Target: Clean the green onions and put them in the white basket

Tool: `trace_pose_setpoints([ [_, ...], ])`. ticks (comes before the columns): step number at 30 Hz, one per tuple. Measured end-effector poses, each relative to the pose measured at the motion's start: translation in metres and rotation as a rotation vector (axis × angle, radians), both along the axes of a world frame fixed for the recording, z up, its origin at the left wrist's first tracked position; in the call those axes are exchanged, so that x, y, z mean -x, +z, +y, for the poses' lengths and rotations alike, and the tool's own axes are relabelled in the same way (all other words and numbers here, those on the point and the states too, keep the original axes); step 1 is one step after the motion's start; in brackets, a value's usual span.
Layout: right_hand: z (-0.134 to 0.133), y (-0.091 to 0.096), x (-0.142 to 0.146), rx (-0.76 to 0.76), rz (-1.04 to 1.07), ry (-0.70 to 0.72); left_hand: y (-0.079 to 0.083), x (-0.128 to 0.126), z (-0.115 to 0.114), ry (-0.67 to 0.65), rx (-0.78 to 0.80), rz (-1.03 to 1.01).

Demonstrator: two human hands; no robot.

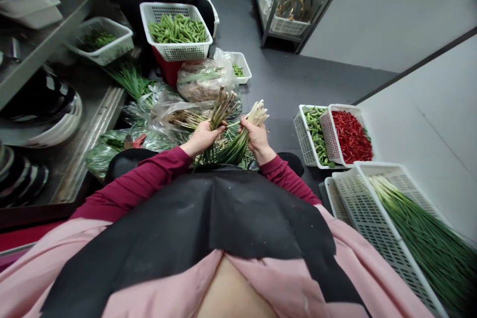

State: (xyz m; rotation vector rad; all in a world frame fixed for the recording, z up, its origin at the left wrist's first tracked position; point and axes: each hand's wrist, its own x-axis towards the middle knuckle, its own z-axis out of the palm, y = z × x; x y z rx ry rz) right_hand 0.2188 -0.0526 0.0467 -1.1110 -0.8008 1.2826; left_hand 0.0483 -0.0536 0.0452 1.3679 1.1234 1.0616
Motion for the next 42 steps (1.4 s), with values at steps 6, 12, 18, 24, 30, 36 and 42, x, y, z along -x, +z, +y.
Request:
trace_pose_setpoints([
  [6, 0.004, -0.002, -0.027, -0.047, -0.017, -0.084, 0.004, 0.035, 0.013, 0.149, 0.197, -0.244],
  [12, 0.001, 0.008, -0.030, -0.116, 0.002, 0.090, 0.023, 0.047, 0.015, -0.157, 0.432, -0.477],
  [18, -0.005, 0.010, 0.001, -0.147, -0.187, 0.290, 0.028, 0.019, 0.008, -0.352, 0.490, -0.474],
  [24, -0.008, 0.006, 0.026, -0.113, -0.199, 0.271, 0.021, 0.001, 0.006, -0.347, 0.392, -0.254],
  [30, -0.009, 0.006, 0.026, 0.015, -0.058, 0.265, 0.020, 0.001, 0.005, -0.360, 0.394, -0.219],
  [36, -0.006, 0.004, 0.022, 0.086, 0.064, 0.190, 0.018, -0.002, 0.003, -0.236, 0.395, -0.320],
  [42, -0.002, -0.002, 0.004, 0.100, 0.037, 0.048, 0.010, 0.010, 0.013, 0.022, 0.310, -0.302],
])
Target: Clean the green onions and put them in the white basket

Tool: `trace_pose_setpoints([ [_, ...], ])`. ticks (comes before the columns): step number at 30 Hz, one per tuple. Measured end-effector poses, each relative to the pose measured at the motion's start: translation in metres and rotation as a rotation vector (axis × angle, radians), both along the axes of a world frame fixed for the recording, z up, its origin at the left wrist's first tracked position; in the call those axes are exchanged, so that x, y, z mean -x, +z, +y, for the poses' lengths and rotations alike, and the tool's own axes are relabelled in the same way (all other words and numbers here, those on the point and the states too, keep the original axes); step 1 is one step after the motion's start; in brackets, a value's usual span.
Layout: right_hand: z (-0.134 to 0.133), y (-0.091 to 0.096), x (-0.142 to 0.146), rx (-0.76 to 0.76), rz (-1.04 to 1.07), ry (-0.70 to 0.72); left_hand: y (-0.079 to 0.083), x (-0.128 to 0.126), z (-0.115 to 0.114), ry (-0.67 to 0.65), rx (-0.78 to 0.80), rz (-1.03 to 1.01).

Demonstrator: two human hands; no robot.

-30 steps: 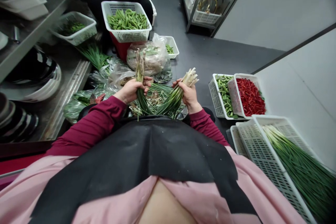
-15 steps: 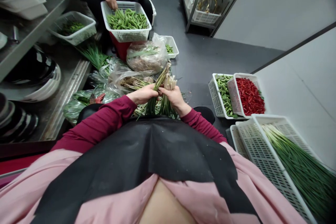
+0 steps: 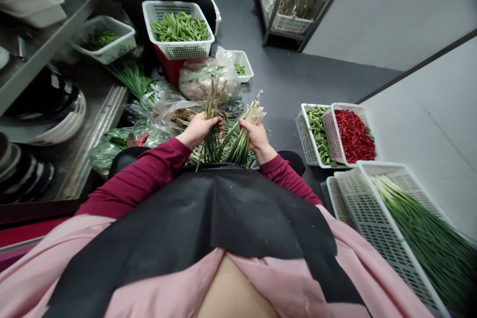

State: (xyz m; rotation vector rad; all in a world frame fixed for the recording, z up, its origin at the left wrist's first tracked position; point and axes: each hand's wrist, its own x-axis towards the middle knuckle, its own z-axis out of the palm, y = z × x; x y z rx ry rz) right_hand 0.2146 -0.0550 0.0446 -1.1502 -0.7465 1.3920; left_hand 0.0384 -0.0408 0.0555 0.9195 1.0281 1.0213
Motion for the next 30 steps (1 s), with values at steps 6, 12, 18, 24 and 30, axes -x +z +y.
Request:
trace_pose_setpoints([
  [6, -0.001, 0.001, -0.001, 0.031, 0.089, 0.059, 0.008, 0.003, -0.007, -0.181, -0.085, 0.223],
  [12, 0.001, 0.000, 0.008, 0.038, 0.109, 0.024, 0.011, -0.012, -0.018, -0.197, -0.063, 0.308],
  [18, -0.003, 0.005, 0.006, 0.046, 0.094, 0.058, 0.005, -0.004, -0.012, -0.277, 0.017, 0.095],
  [24, -0.010, 0.001, 0.007, 0.014, 0.012, 0.186, 0.011, -0.004, -0.012, -0.293, 0.049, 0.047],
  [30, 0.000, -0.006, -0.015, 0.060, 0.034, 0.027, 0.002, 0.010, -0.005, -0.325, -0.057, 0.267],
])
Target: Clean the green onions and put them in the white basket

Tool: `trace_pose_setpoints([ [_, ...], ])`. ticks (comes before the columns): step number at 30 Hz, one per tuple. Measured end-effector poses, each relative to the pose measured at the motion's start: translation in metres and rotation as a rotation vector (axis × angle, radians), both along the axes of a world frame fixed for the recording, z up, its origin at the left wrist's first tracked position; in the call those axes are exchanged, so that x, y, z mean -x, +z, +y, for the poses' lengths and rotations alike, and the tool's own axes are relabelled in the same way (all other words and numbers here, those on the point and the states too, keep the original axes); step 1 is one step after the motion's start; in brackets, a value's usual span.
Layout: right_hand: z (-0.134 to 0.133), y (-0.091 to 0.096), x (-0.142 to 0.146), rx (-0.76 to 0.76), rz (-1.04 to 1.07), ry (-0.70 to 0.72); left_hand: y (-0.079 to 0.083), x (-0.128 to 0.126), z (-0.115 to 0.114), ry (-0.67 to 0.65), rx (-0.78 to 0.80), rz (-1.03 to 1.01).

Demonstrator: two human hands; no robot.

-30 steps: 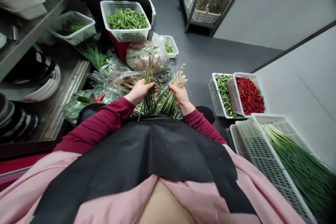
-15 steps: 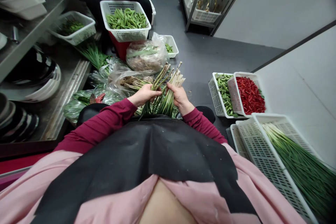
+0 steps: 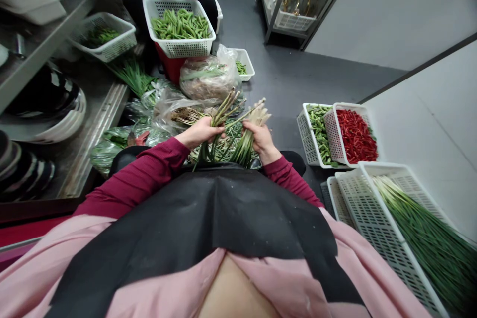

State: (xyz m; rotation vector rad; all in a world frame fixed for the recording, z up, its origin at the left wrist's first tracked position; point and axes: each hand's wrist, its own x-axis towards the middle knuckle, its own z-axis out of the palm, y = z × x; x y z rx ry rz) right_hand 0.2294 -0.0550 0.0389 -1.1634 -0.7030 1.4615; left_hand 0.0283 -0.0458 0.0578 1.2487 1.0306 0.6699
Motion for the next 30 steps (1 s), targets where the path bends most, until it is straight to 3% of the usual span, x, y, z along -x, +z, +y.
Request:
trace_pose_setpoints([
  [3, 0.011, 0.011, -0.035, 0.012, 0.094, -0.086, -0.026, 0.031, 0.011, 0.101, -0.100, 0.207],
  [6, 0.017, 0.026, -0.067, -0.074, 0.097, -0.162, -0.060, 0.068, 0.021, 0.253, -0.078, 0.334],
  [8, 0.016, 0.030, -0.076, -0.107, 0.024, -0.165, -0.076, 0.087, 0.026, 0.359, -0.010, 0.362],
  [10, 0.012, 0.027, -0.070, -0.099, -0.101, -0.077, -0.083, 0.094, 0.028, 0.420, 0.059, 0.303],
  [14, 0.005, -0.001, -0.036, -0.072, -0.340, 0.113, -0.067, 0.080, 0.030, 0.359, 0.094, 0.069],
  [18, 0.007, -0.019, -0.009, -0.113, -0.339, -0.005, -0.036, 0.051, 0.022, 0.219, 0.116, -0.034],
  [23, 0.006, -0.007, 0.008, -0.168, -0.192, -0.004, -0.010, 0.021, 0.002, 0.056, 0.174, -0.045],
  [30, -0.010, -0.001, 0.025, -0.185, -0.067, 0.127, 0.000, 0.003, -0.005, -0.111, 0.225, -0.066],
])
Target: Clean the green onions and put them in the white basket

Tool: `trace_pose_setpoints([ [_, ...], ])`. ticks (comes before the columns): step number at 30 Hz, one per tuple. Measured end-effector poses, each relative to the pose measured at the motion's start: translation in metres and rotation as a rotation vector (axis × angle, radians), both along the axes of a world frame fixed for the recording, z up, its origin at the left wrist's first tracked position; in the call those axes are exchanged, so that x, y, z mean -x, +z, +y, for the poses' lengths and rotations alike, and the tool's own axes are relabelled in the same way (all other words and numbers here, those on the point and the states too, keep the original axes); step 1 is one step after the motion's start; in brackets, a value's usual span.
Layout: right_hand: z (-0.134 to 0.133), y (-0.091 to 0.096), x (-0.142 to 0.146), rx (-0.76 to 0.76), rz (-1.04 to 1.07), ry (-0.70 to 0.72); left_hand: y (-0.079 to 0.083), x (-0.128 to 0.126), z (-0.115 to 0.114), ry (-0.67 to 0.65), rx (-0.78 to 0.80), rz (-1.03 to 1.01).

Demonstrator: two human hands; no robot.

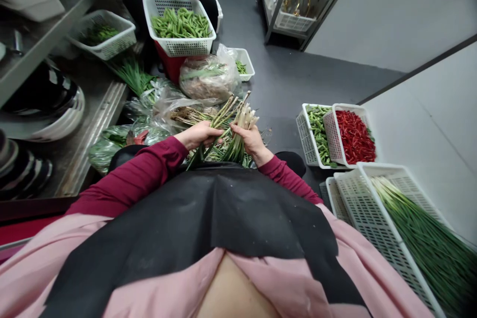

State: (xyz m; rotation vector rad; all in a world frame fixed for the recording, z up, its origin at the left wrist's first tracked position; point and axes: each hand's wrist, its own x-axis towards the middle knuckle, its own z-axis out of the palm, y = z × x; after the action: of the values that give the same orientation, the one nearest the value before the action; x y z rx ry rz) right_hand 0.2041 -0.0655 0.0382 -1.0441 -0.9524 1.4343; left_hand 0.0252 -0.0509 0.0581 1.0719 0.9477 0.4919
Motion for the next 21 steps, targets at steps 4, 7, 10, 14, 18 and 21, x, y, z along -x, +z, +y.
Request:
trace_pose_setpoints([
  [4, 0.001, -0.005, 0.001, 0.041, 0.047, -0.067, 0.006, -0.007, -0.005, 0.143, -0.139, 0.116],
  [7, 0.002, -0.006, 0.003, 0.107, 0.094, -0.078, 0.010, -0.012, -0.009, 0.176, -0.212, 0.164],
  [10, 0.001, -0.004, 0.004, 0.158, 0.147, -0.069, 0.011, -0.015, -0.010, 0.174, -0.200, 0.141],
  [14, 0.000, 0.003, 0.003, 0.169, 0.167, -0.058, 0.008, -0.013, -0.008, 0.168, -0.122, 0.035],
  [18, -0.001, 0.006, 0.002, 0.172, 0.207, -0.052, 0.004, -0.009, -0.007, 0.114, -0.080, -0.061],
  [21, -0.001, 0.007, 0.000, 0.173, 0.229, -0.077, 0.002, -0.007, -0.007, 0.096, -0.066, -0.085],
])
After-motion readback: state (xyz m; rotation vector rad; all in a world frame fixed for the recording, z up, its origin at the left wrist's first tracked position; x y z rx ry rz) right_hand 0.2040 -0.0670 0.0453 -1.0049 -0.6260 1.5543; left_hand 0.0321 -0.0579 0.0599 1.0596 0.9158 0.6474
